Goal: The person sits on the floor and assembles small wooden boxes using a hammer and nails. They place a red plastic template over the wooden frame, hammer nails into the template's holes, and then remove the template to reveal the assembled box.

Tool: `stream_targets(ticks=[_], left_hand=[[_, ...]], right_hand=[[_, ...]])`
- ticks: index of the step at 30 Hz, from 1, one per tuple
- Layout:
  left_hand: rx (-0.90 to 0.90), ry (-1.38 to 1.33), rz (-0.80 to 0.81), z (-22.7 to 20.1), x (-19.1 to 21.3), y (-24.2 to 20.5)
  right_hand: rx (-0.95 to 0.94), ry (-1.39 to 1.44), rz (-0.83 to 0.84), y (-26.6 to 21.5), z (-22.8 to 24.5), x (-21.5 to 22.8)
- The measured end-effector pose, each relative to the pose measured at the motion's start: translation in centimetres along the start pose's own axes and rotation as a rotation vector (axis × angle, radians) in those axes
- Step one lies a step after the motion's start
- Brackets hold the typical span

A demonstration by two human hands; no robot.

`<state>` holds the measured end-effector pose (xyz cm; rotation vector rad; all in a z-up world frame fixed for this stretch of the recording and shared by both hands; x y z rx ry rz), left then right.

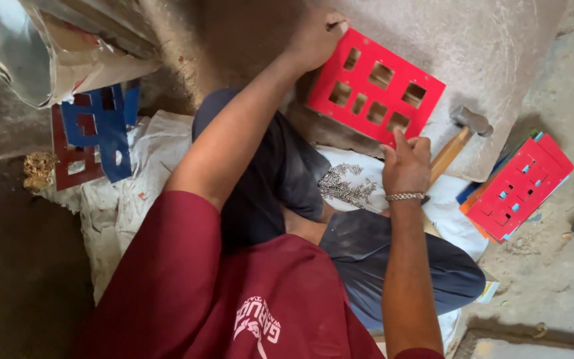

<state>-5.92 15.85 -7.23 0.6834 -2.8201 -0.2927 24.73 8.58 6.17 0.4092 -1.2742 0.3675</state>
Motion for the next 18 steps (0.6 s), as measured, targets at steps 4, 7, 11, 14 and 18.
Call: stream_targets(ticks=[4,7,11,14,18], left_hand=[[0.048,-0.075,0.003,0.3,-0.9,-0.8],[0.104,-0.075,0.004,0.1,-1.3,-0.5],[0.138,-0.104,-0.025,-0.4,-0.8,-1.2],[0.205,-0.03,0.027,-0.7,-0.4,-1.4],[-0.157,0.205,-0.309,-7.8,2.8,-3.6]], right_hand=[[0.049,0.025,-0.014,-0.5,-0.8,0.2],[0.044,0.011,-0.031,-0.6,-1.5,0.0],[0.023,-0.001,-0.017,-0.5,-1.3,0.0],[0.004,-0.008,-0.013,-0.9,-1.1,0.6],[-0.247,0.174,-0.031,-4.7,-5.3,2.1]])
Point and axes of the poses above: each hand's wrist, its own y-axis towards the middle knuckle, its own x-axis out of the back of the hand, z = x × y, the point moved 9 cm from there along y, towards the middle knuckle, and after that the axes turned 4 degrees about -x, right-handed, at the moved point
